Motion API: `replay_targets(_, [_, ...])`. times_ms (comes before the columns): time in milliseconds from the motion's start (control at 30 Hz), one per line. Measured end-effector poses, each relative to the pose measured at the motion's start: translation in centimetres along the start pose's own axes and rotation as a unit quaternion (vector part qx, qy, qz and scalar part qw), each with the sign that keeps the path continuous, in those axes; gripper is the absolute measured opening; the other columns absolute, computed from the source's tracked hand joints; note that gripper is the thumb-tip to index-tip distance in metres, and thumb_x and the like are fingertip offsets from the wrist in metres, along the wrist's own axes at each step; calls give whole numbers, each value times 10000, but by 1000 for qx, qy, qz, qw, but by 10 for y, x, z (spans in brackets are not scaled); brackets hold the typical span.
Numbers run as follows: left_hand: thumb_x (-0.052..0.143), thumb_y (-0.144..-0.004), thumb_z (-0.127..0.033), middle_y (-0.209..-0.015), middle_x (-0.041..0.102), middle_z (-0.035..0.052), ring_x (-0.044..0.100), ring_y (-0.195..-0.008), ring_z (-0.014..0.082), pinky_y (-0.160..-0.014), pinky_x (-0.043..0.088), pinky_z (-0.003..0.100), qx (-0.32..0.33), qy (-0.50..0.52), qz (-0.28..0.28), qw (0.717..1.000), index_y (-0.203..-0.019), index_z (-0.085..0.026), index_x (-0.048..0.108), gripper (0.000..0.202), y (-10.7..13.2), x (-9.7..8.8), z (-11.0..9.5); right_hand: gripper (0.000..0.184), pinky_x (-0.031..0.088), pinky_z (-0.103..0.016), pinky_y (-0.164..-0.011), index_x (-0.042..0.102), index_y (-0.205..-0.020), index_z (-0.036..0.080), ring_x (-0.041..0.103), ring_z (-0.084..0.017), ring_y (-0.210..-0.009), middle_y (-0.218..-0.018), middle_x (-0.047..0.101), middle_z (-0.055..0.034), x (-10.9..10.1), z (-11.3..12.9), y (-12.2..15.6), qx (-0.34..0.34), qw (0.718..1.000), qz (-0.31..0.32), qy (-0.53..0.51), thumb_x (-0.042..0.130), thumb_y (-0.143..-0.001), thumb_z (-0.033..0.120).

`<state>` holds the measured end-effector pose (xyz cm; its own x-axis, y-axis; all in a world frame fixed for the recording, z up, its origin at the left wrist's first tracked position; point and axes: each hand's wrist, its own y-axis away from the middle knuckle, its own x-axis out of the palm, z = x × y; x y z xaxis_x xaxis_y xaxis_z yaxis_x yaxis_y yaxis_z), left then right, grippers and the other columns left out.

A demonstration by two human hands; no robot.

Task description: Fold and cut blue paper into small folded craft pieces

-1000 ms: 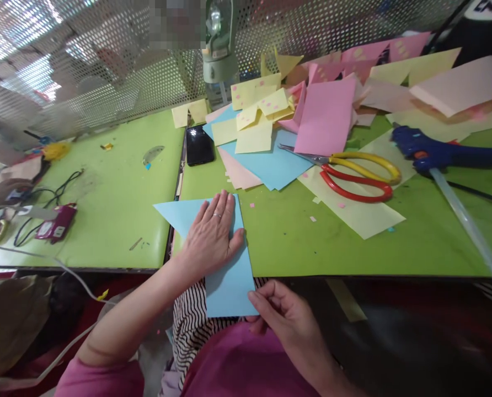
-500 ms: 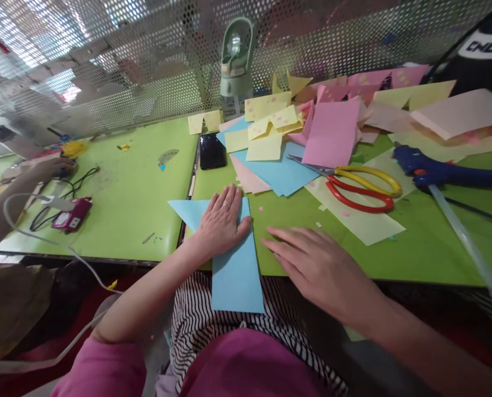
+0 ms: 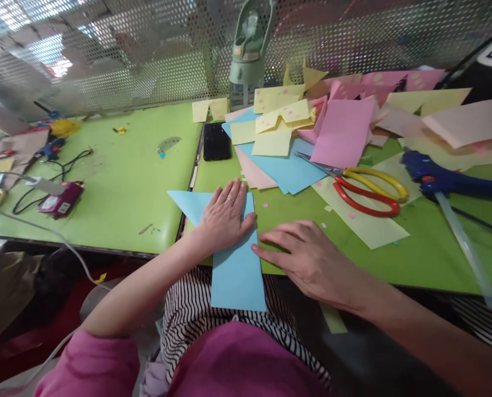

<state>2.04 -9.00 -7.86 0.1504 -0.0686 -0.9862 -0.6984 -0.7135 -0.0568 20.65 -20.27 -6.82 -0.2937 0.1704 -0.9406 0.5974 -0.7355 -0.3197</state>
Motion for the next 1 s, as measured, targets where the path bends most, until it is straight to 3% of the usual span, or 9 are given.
replay_targets(167, [317,-964,-403,-1593,184,186,126,-1488,266,-1203,117,443,-9,11,3,1000,-1499,-46,200,654,-1,2,-3,333,389,-404,-919,646,-1194,256,513,-210,-1104,-1211,667,-43,0,22,11,-65,994,-14,-83,477,-918,177])
replay_targets(267, [356,-965,-399,-1600,149,187,100,-1491,272,-1207,106,442,-12,33,13,999,-1511,-41,193,672,-2,-2,-4,403,394,-424,-976,587,-1278,222,512,-212,-1183,-1281,644,-68,6,27,10,-57,997,-42,-29,486,-906,108])
replay_targets(400, [296,-986,-506,-1611,153,131,63,-1496,273,-1202,92,497,-4,175,2,985,-1517,-111,253,664,7,-34,8,218,451,-420,-944,648,-1094,197,618,-200,-1049,-1075,733,-51,3,25,-11,-4,992,-122,-34,535,-920,130])
replay_targets(533, [167,-869,-791,-1479,472,74,355,-1416,266,-1169,271,441,108,448,-29,887,-1325,-229,583,834,31,-84,32,130,519,-348,-799,649,-991,206,664,-177,-890,-934,736,-42,-32,14,-50,78,970,-207,-100,526,-949,216])
replay_targets(567, [316,-819,-824,-1379,577,89,474,-1334,280,-1121,359,435,115,488,-44,864,-1275,-231,625,810,36,-94,34,133,522,-338,-745,654,-963,206,665,-178,-834,-891,731,-42,-44,12,-62,101,964,-227,-93,531,-949,255])
replay_targets(667, [739,-724,-581,-998,753,62,696,-943,239,-872,553,373,47,538,-151,828,-1022,-217,744,470,41,-114,31,170,518,-315,-698,675,-935,204,665,-173,-777,-856,725,-30,-76,9,-93,152,948,-252,-118,563,-929,331])
replay_targets(767, [789,-730,-392,-819,751,12,677,-712,160,-682,572,295,-30,581,-298,757,-820,-203,758,212,34,-125,17,202,521,-284,-701,699,-984,220,676,-165,-813,-909,739,-8,-96,13,-111,185,930,-247,-199,622,-881,377])
replay_targets(867, [799,-722,-374,-829,747,0,663,-689,124,-656,560,246,-28,635,-358,684,-809,-202,745,200,25,-134,14,238,510,-258,-648,722,-932,236,674,-155,-773,-871,743,14,-106,20,-113,221,916,-215,-256,630,-857,442])
replay_targets(1000, [757,-760,-456,-948,742,49,696,-787,164,-701,564,273,-13,629,-353,692,-984,-198,704,346,23,-138,30,301,477,-250,-567,727,-821,246,656,-158,-708,-774,725,25,-115,26,-96,274,910,-169,-260,616,-834,524])
